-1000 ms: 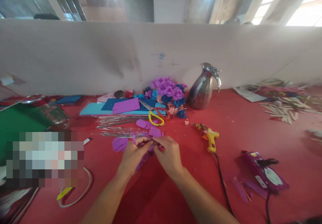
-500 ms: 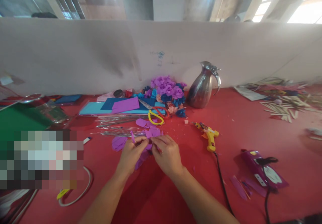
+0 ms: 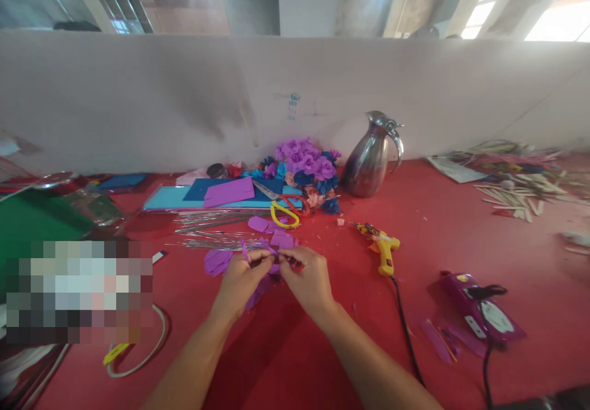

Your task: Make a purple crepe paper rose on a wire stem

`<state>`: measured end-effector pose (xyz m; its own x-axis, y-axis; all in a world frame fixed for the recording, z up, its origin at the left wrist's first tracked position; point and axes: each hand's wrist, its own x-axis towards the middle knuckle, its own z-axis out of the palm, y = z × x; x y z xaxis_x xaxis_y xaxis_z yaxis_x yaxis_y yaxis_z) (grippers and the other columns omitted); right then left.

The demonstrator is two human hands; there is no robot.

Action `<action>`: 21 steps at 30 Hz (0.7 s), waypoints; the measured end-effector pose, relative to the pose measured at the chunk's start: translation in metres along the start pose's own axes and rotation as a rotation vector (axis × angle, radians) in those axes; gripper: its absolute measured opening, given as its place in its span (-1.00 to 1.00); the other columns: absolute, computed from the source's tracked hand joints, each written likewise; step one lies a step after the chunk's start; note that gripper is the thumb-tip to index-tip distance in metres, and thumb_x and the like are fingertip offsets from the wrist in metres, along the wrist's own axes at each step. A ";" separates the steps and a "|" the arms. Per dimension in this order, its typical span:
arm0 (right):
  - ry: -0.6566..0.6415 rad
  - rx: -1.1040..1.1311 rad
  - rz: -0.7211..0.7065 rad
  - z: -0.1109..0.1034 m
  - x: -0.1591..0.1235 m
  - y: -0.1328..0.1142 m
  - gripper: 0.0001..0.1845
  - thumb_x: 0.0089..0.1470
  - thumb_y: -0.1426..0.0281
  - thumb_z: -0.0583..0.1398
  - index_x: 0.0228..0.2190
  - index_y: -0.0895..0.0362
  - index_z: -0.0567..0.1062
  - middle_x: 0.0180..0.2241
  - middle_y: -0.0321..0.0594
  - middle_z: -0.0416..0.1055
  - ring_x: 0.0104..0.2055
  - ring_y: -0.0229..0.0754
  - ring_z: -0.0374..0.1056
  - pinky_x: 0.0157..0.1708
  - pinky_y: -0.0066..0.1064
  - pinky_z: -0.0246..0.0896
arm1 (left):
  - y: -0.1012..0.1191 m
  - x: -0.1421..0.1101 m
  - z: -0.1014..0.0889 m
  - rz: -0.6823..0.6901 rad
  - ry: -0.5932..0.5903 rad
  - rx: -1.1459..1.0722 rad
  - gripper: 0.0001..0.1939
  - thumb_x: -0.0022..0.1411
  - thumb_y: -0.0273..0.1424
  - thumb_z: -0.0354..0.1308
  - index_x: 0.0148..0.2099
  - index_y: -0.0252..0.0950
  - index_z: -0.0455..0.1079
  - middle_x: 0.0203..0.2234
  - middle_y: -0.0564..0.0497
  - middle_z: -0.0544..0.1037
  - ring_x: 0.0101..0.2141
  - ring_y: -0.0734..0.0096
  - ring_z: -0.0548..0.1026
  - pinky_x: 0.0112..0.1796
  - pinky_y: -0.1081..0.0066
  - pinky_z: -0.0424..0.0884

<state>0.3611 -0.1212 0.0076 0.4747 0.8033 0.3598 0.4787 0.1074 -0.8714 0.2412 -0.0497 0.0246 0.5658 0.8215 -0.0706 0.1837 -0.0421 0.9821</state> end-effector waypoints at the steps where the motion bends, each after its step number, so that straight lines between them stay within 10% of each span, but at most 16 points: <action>1: -0.002 0.019 0.029 0.000 0.000 0.000 -0.74 -0.07 0.45 0.14 -0.38 0.12 0.62 -0.43 -0.17 0.57 -0.41 -0.16 0.43 -0.37 -0.37 0.30 | -0.001 0.000 0.000 -0.001 -0.005 0.010 -0.80 0.08 -0.38 0.08 -0.40 -0.29 0.54 -0.59 0.07 0.49 -0.43 0.38 0.43 -0.41 0.48 0.28; 21: -0.067 0.370 0.296 0.001 0.005 0.004 -0.79 -0.08 0.32 0.19 -0.47 0.13 0.61 -0.52 -0.24 0.52 -0.43 -0.18 0.38 -0.38 -0.39 0.24 | 0.004 0.000 0.001 -0.022 -0.006 -0.011 -0.83 0.05 -0.35 0.12 -0.36 -0.30 0.51 -0.48 0.02 0.55 -0.42 0.37 0.45 -0.38 0.45 0.32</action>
<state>0.3645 -0.1158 0.0053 0.4965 0.8655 0.0663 0.0295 0.0595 -0.9978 0.2423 -0.0505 0.0284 0.5666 0.8187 -0.0933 0.1873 -0.0177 0.9821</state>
